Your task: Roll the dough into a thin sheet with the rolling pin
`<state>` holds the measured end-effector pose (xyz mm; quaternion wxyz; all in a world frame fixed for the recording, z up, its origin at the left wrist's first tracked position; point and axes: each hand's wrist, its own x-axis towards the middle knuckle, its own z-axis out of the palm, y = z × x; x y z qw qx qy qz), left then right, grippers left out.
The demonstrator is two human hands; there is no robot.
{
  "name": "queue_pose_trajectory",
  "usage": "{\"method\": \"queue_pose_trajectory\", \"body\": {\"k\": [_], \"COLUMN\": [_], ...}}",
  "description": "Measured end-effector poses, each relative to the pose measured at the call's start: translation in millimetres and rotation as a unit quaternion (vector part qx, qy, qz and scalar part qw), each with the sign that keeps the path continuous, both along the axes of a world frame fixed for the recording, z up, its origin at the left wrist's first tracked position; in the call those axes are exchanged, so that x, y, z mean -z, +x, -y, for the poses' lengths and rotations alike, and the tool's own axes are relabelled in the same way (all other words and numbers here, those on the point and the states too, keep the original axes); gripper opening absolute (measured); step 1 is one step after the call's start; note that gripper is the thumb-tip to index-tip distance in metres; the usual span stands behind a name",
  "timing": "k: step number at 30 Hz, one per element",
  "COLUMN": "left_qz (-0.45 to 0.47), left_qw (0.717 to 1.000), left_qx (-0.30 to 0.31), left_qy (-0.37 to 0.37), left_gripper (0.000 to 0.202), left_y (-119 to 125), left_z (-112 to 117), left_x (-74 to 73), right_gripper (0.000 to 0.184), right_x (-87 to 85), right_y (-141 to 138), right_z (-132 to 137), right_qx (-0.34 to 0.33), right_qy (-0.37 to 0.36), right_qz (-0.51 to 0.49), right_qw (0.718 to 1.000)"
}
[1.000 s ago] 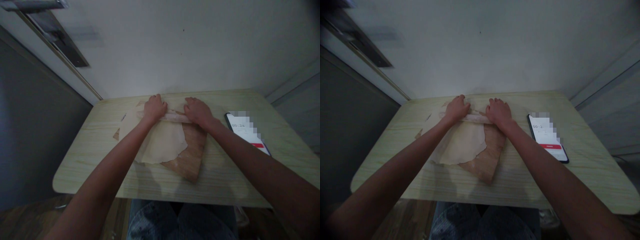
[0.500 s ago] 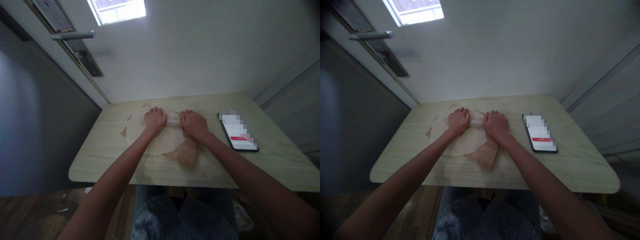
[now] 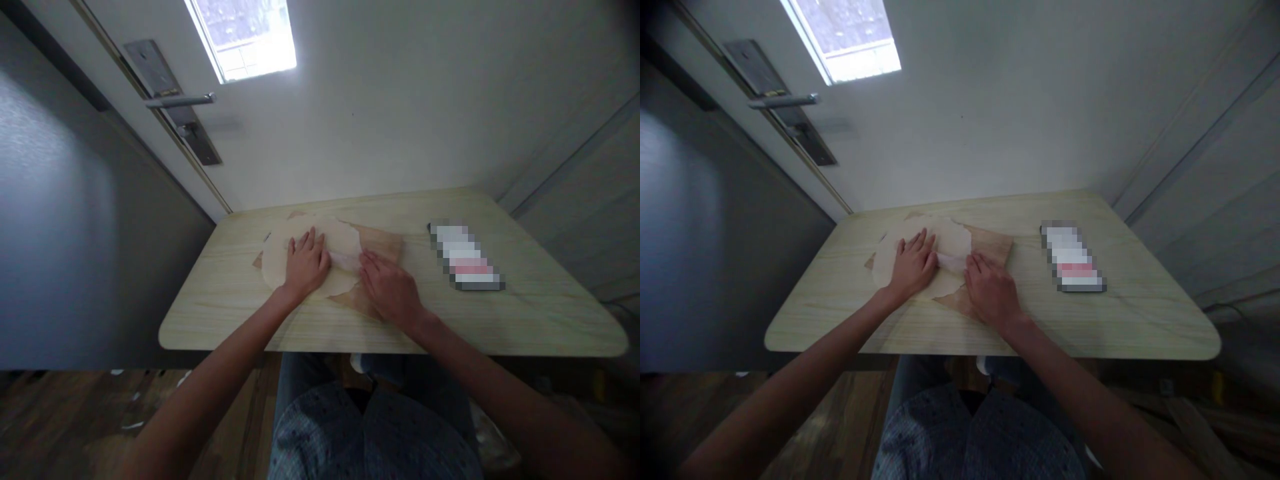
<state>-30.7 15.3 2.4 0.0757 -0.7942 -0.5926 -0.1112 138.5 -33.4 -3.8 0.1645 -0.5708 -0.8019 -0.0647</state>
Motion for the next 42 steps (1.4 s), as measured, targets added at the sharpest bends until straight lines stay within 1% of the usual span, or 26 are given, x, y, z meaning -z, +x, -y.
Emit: {"method": "queue_pose_trajectory", "body": {"k": [4,8,15,19,23,26,30,32,36,42], "left_qz": [0.005,0.006,0.022,0.023,0.009,-0.005,-0.006,0.001,0.013,0.011], "left_qw": [1.0,1.0,0.999,0.998,0.998,0.998,0.996,0.997,0.999,1.0], "left_qx": [0.013,0.026,0.047,0.049,0.055,0.04,0.012,0.009,0.004,0.011], "left_qy": [-0.007,0.007,-0.006,-0.021,-0.039,-0.053,-0.083,-0.078,-0.041,-0.003], "left_gripper": [0.045,0.044,0.041,0.042,0.045,0.048,0.05,0.05,0.046,0.034], "left_y": [1.8,11.2,32.0,44.9,54.6,64.1,81.3,87.6,89.5,78.3], "left_z": [-4.8,-13.5,-34.0,-47.1,-56.5,-63.4,-74.8,-79.5,-81.5,-71.1], "left_x": [0.7,0.6,-0.9,-1.2,-3.4,-6.4,-7.7,-6.7,-3.2,-2.2], "right_gripper": [0.041,0.042,0.044,0.046,0.047,0.047,0.048,0.048,0.047,0.046], "right_x": [4.9,10.1,16.1,17.4,17.5,19.0,22.3,23.0,21.8,21.4], "right_y": [-4.2,-6.6,5.7,15.7,19.7,22.8,30.5,33.0,31.5,23.6], "right_z": [20.9,27.1,15.0,7.3,3.4,0.3,-6.0,-8.3,-8.3,-2.7], "right_qx": [-0.024,-0.052,-0.016,-0.008,-0.014,-0.011,0.012,0.017,0.02,0.009], "right_qy": [-0.01,-0.015,-0.036,-0.045,-0.053,-0.064,-0.065,-0.064,-0.06,-0.05], "right_qz": [-0.011,-0.039,-0.103,-0.119,-0.143,-0.168,-0.198,-0.203,-0.207,-0.215], "right_qw": [1.0,0.998,0.994,0.992,0.988,0.984,0.978,0.977,0.976,0.975]}}
